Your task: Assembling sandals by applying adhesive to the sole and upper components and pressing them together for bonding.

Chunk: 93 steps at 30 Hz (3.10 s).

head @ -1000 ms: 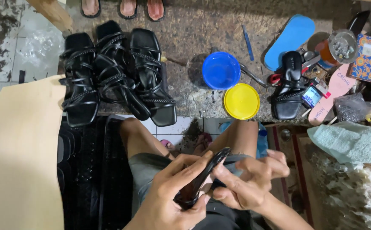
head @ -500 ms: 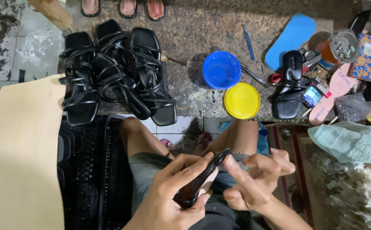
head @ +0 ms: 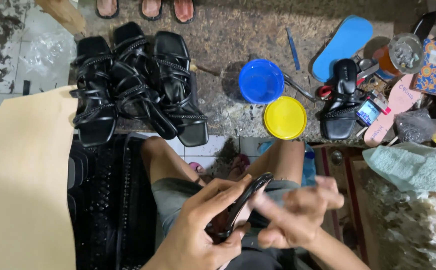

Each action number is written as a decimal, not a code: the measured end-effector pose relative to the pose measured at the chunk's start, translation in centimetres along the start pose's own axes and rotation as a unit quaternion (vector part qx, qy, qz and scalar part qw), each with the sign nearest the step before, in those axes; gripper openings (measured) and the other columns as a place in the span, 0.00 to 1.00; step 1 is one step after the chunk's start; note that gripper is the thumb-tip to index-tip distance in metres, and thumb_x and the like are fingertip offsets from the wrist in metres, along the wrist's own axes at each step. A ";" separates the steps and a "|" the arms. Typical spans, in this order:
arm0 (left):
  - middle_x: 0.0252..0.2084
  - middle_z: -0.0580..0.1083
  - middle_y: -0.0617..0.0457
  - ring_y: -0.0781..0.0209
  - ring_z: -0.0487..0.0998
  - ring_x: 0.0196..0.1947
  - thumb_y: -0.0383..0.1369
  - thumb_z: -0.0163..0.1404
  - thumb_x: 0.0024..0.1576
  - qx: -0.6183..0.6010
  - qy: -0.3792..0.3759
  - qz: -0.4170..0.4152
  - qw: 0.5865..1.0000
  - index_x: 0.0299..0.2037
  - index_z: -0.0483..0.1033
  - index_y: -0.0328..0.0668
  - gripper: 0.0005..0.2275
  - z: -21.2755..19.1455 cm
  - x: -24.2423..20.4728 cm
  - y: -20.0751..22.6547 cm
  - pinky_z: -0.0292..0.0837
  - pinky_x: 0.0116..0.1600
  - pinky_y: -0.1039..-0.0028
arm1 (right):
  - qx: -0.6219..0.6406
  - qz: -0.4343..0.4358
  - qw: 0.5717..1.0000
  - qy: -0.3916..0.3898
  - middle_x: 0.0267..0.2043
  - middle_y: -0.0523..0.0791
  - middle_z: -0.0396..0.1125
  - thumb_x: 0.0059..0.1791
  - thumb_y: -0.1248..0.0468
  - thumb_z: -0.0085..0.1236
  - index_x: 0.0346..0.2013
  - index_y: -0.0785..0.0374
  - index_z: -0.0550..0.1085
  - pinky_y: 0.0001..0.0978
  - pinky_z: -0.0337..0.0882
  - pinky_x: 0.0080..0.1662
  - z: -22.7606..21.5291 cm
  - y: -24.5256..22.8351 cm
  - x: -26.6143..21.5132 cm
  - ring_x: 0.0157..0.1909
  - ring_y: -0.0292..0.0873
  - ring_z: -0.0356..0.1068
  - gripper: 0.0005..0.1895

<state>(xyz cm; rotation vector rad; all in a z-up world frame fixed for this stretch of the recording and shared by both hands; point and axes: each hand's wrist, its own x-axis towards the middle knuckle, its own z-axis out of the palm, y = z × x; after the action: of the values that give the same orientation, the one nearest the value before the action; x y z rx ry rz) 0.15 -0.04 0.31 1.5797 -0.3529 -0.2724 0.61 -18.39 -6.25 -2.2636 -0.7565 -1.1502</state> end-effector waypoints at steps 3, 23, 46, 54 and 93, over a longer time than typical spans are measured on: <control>0.43 0.67 0.46 0.61 0.72 0.40 0.21 0.46 0.40 0.026 -0.013 0.013 0.999 0.53 0.61 0.35 0.25 -0.2 0.3 0.1 0.66 0.45 0.79 | 0.035 0.034 0.998 -0.050 0.35 0.47 0.52 0.46 0.40 0.31 0.38 0.48 0.71 0.46 0.43 0.49 -0.2 0.2 -0.5 0.43 0.43 0.44 0.23; 0.36 0.74 0.50 0.67 0.73 0.34 0.29 0.50 0.45 -0.246 -0.062 -0.229 0.940 0.43 0.71 0.32 0.15 -1.9 1.7 -8.5 0.68 0.38 0.81 | 0.522 0.451 0.699 -0.188 0.32 0.49 0.65 0.34 0.78 0.52 0.55 0.65 0.57 0.23 0.64 0.28 1.7 3.8 1.4 0.27 0.36 0.62 0.35; 0.11 0.55 0.64 0.75 0.53 0.13 0.30 0.42 0.51 -0.093 0.182 -0.034 0.978 0.36 0.74 0.28 0.12 -1.2 0.1 -4.5 0.47 0.20 0.85 | -0.101 0.206 0.944 -0.236 0.58 0.45 0.53 0.47 0.47 0.43 0.42 0.55 0.73 0.48 0.41 0.55 9.2 13.0 -1.3 0.60 0.51 0.42 0.19; 0.32 0.76 0.43 0.64 0.74 0.25 0.30 0.43 0.49 -0.154 0.172 -0.030 0.973 0.34 0.74 0.25 0.12 -0.3 0.3 -3.3 0.65 0.27 0.83 | 0.170 0.208 0.962 -0.042 0.34 0.42 0.46 0.51 0.67 0.32 0.49 0.54 0.66 0.34 0.51 0.46 2.1 3.2 -0.4 0.41 0.41 0.49 0.15; 0.35 0.76 0.46 0.67 0.72 0.25 0.34 0.40 0.52 -0.013 0.122 0.058 0.991 0.23 0.71 0.31 0.13 3.7 -3.3 1.3 0.63 0.29 0.80 | -0.023 0.019 0.999 0.032 0.25 0.37 0.43 0.46 0.43 0.32 0.32 0.43 0.72 0.34 0.46 0.49 -3.4 -2.8 -2.0 0.32 0.39 0.45 0.19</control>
<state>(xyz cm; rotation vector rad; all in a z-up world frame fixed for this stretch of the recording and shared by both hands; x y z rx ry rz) -4.42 -2.18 1.30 1.5411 -0.2493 0.0077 -4.15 -19.07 -5.65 -2.2562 -0.6666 -1.2280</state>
